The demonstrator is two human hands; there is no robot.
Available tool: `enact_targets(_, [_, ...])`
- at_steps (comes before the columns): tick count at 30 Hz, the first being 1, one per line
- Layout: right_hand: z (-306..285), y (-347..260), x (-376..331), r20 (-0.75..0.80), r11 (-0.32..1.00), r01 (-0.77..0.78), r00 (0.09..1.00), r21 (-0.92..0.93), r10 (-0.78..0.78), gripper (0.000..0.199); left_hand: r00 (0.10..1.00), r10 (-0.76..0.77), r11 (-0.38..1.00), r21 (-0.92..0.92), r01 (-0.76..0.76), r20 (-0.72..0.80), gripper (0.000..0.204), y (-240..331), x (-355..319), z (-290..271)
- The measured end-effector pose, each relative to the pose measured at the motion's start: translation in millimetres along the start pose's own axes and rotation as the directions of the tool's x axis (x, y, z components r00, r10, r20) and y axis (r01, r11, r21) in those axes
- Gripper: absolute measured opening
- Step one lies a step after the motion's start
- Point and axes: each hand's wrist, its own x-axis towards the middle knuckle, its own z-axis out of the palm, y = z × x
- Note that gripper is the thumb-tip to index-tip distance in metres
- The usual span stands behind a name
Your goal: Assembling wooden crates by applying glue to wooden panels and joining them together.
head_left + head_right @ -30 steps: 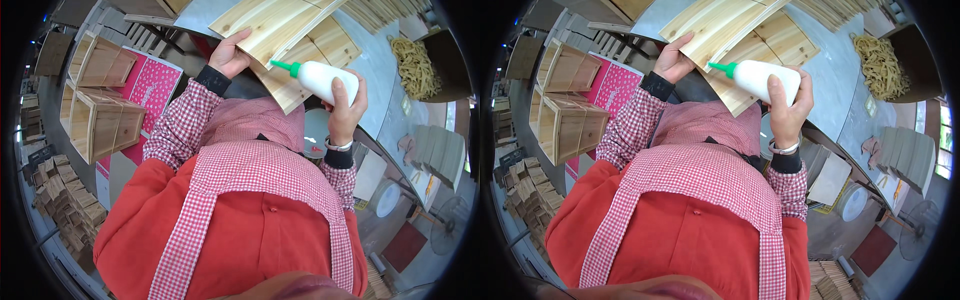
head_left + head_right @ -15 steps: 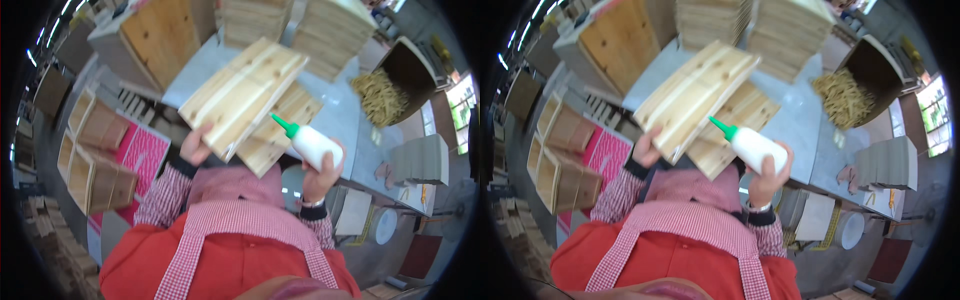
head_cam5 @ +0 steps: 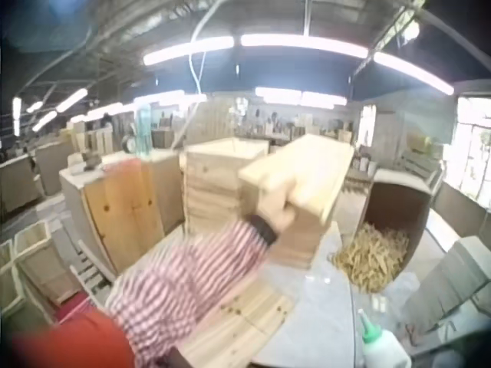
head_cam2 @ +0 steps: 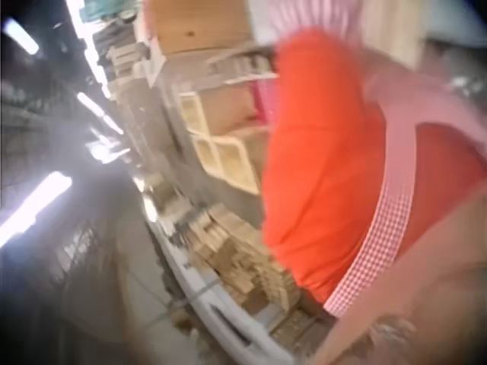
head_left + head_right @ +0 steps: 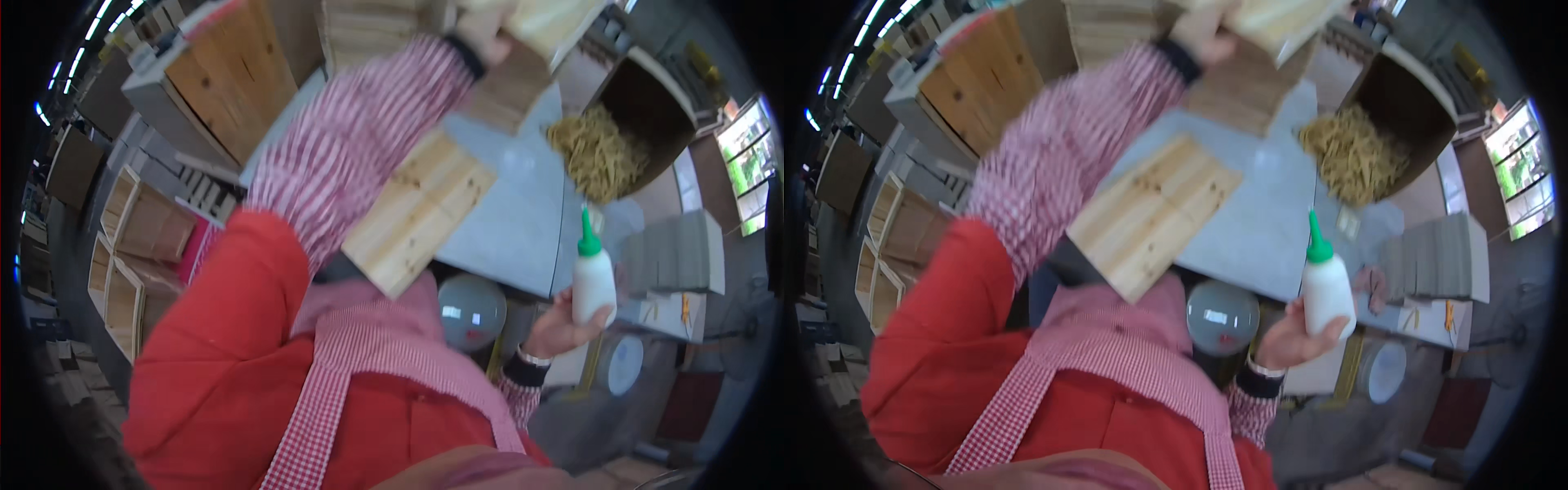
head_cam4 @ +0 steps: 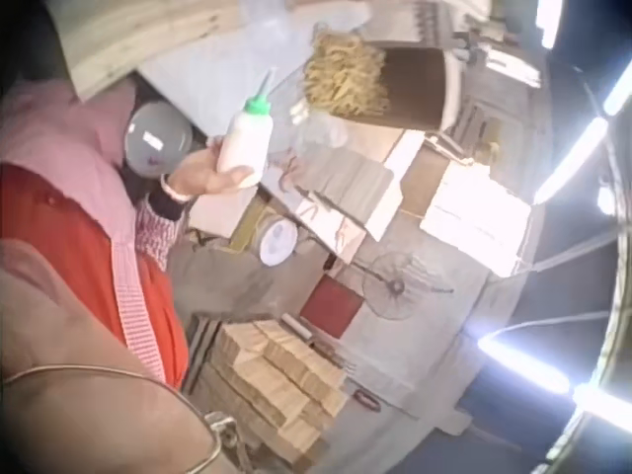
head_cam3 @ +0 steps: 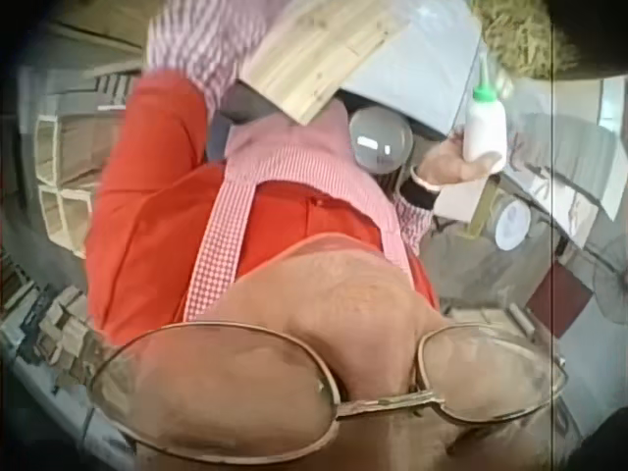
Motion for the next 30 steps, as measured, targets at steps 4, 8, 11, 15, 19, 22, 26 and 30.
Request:
enact_targets(4, [-9,19,4,0.090,0.991,-0.024,0.995,-0.134,0.037,0.052,0.911,-0.368,0.225,-0.933,0.280,0.185,0.054,6,63,68])
enact_targets(8, [-8,47,11,0.181,0.976,-0.088,0.976,-0.198,0.124,0.048,0.770,-0.607,0.387,-0.775,0.500,0.194,0.055,47,-9,35])
enact_targets(11, [12,80,10,0.238,0.962,-0.163,0.947,-0.218,0.215,0.041,0.825,-0.517,0.605,-0.583,0.542,0.229,0.078,52,-121,-36])
enact_targets(15, [41,131,8,0.443,0.899,-0.143,0.831,-0.414,0.336,0.037,0.617,-0.716,0.668,-0.576,0.471,-0.327,0.010,97,-305,-71])
enact_targets(19, [73,191,-3,0.572,0.869,0.044,0.769,-0.493,0.285,0.039,0.366,-0.830,0.557,-0.613,0.560,-0.420,0.007,121,-423,-70])
enact_targets(22, [94,211,-11,0.670,0.820,0.292,0.729,-0.493,0.143,0.040,0.172,-0.920,0.384,-0.721,0.578,-0.352,0.018,125,-441,-55])
enact_targets(26, [110,210,-15,0.744,0.737,0.479,0.666,-0.476,0.047,0.042,0.225,-0.954,0.295,-0.763,0.575,-0.199,0.029,118,-441,-46])
enact_targets(30, [102,197,-7,0.790,0.708,0.540,0.612,-0.456,0.041,0.041,0.248,-0.960,0.248,-0.793,0.556,-0.127,0.029,102,-439,-52])
